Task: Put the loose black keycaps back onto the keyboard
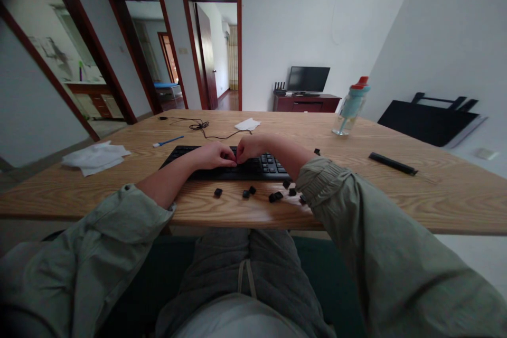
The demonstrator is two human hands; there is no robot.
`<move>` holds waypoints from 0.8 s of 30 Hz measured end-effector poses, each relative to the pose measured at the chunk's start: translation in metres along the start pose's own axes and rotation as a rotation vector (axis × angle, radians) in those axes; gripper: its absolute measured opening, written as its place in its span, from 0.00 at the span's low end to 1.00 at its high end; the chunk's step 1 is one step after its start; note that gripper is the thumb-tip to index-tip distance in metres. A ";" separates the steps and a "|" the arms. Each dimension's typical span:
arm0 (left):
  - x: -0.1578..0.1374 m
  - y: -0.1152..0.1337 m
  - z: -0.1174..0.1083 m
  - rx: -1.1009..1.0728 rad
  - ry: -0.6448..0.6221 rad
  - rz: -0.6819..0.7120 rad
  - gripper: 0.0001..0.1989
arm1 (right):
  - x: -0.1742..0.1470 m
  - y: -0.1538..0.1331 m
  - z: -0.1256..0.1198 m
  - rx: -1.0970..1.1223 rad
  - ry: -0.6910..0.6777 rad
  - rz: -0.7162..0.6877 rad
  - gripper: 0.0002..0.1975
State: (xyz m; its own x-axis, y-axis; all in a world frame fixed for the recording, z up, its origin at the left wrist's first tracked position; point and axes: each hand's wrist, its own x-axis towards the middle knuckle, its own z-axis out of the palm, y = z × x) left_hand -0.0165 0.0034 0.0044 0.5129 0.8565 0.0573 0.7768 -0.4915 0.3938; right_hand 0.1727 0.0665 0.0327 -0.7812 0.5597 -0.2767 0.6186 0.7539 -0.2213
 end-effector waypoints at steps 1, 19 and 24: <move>0.000 0.000 0.001 0.005 0.002 0.004 0.15 | -0.001 0.001 0.000 0.006 -0.005 0.004 0.17; -0.004 -0.008 -0.010 0.043 0.061 -0.035 0.13 | -0.013 -0.009 0.004 0.009 0.050 0.064 0.17; -0.005 -0.006 -0.010 0.063 0.063 -0.042 0.12 | -0.012 -0.008 0.003 -0.003 0.047 0.073 0.16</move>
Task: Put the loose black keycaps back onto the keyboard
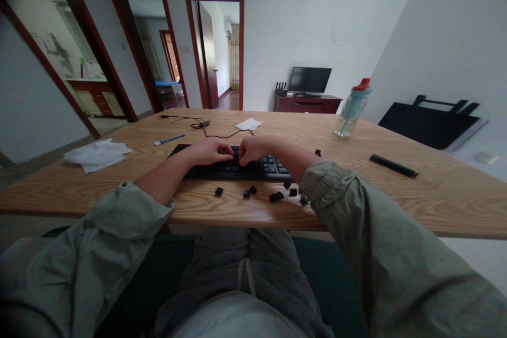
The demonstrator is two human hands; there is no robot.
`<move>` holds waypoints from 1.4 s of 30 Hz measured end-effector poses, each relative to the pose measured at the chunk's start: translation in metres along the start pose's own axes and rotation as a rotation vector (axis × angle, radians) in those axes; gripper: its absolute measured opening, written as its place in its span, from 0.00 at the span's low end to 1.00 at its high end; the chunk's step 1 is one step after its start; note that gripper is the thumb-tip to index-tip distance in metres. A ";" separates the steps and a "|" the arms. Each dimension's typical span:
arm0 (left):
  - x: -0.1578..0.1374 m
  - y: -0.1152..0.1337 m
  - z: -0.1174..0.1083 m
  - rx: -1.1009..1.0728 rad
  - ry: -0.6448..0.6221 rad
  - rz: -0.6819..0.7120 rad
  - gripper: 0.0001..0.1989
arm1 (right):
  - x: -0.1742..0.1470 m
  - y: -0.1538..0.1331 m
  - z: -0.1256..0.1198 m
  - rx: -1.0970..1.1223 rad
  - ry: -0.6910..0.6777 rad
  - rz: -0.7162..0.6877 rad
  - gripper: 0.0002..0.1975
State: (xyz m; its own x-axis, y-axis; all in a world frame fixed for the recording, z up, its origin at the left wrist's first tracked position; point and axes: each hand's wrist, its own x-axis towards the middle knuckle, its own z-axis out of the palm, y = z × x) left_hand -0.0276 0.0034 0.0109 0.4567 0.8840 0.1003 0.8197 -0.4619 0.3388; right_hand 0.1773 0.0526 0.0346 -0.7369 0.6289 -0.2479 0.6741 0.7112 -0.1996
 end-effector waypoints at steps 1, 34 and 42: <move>0.000 0.001 0.000 0.004 -0.006 -0.003 0.12 | 0.001 0.000 0.000 0.000 0.000 0.002 0.16; -0.004 0.005 -0.004 0.041 -0.012 0.006 0.14 | 0.008 0.002 -0.010 0.024 -0.063 -0.058 0.19; -0.004 0.005 -0.004 0.042 -0.011 0.006 0.15 | 0.013 0.005 -0.014 0.082 -0.152 -0.063 0.22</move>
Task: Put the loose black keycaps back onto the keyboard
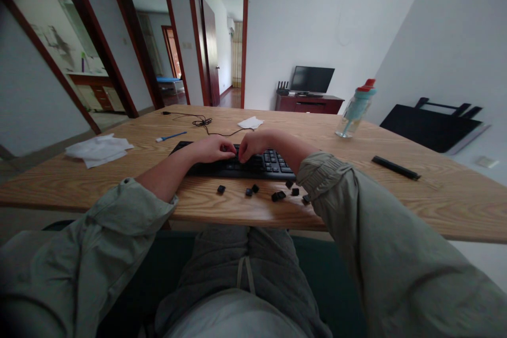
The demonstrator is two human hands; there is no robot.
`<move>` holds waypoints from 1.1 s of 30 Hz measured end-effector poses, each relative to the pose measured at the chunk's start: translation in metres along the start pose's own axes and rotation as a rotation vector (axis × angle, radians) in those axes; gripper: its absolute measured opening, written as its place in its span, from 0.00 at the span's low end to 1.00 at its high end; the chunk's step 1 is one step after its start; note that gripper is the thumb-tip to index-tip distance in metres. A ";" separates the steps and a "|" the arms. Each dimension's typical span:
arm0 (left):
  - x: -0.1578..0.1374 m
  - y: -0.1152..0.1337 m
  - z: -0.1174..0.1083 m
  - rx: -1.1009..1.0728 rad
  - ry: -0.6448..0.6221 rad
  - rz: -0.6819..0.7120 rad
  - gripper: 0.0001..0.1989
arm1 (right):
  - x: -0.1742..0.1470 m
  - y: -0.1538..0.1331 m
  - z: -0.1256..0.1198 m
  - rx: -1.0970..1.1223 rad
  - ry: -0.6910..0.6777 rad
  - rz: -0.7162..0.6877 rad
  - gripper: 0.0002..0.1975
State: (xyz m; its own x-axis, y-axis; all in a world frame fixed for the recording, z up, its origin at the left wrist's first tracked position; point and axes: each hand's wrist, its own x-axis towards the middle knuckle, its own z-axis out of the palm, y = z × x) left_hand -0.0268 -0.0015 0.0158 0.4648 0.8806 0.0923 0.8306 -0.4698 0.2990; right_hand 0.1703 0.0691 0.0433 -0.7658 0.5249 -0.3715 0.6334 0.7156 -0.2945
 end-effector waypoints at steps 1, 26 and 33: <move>0.000 0.000 0.000 -0.006 -0.003 -0.001 0.15 | 0.000 0.000 -0.001 -0.005 -0.011 0.012 0.22; 0.004 0.007 0.009 -0.086 -0.065 0.052 0.14 | 0.005 0.013 -0.004 0.056 -0.091 0.145 0.34; 0.008 0.004 0.014 -0.096 -0.065 0.063 0.15 | 0.003 0.015 -0.003 0.071 -0.073 0.146 0.34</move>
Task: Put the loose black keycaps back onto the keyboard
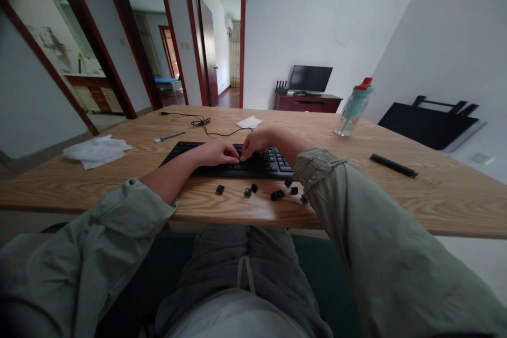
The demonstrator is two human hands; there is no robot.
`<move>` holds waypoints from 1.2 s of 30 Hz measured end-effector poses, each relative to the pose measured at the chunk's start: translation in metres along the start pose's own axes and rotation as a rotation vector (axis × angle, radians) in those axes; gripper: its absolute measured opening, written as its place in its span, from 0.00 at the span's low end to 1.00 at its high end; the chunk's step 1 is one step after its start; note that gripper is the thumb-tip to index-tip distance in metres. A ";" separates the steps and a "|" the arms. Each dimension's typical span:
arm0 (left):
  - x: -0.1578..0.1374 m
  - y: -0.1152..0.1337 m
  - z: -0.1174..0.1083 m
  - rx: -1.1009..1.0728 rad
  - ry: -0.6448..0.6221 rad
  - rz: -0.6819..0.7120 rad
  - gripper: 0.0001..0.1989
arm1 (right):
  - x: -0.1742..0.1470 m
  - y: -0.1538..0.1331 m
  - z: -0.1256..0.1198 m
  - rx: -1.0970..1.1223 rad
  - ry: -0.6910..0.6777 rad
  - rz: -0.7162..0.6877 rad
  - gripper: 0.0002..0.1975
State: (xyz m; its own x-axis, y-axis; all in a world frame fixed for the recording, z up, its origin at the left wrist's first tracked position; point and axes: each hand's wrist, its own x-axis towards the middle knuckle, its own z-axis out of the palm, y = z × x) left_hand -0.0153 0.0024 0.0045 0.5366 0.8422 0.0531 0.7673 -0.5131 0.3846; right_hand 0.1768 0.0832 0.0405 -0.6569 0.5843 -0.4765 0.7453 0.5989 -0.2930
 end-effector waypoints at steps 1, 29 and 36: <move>0.000 -0.001 0.000 -0.002 0.000 0.010 0.15 | 0.000 -0.001 0.000 -0.003 -0.006 0.009 0.35; 0.001 0.016 0.004 -0.035 0.099 0.008 0.11 | -0.002 0.003 0.009 -0.020 0.223 -0.080 0.19; 0.002 0.004 0.007 -0.205 0.143 0.041 0.17 | -0.035 0.010 0.021 0.187 0.521 -0.222 0.16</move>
State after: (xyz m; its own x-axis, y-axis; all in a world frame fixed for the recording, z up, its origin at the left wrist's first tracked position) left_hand -0.0086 0.0012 -0.0005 0.4994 0.8439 0.1961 0.6511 -0.5149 0.5576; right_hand 0.2099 0.0571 0.0366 -0.7332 0.6765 0.0688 0.5601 0.6582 -0.5030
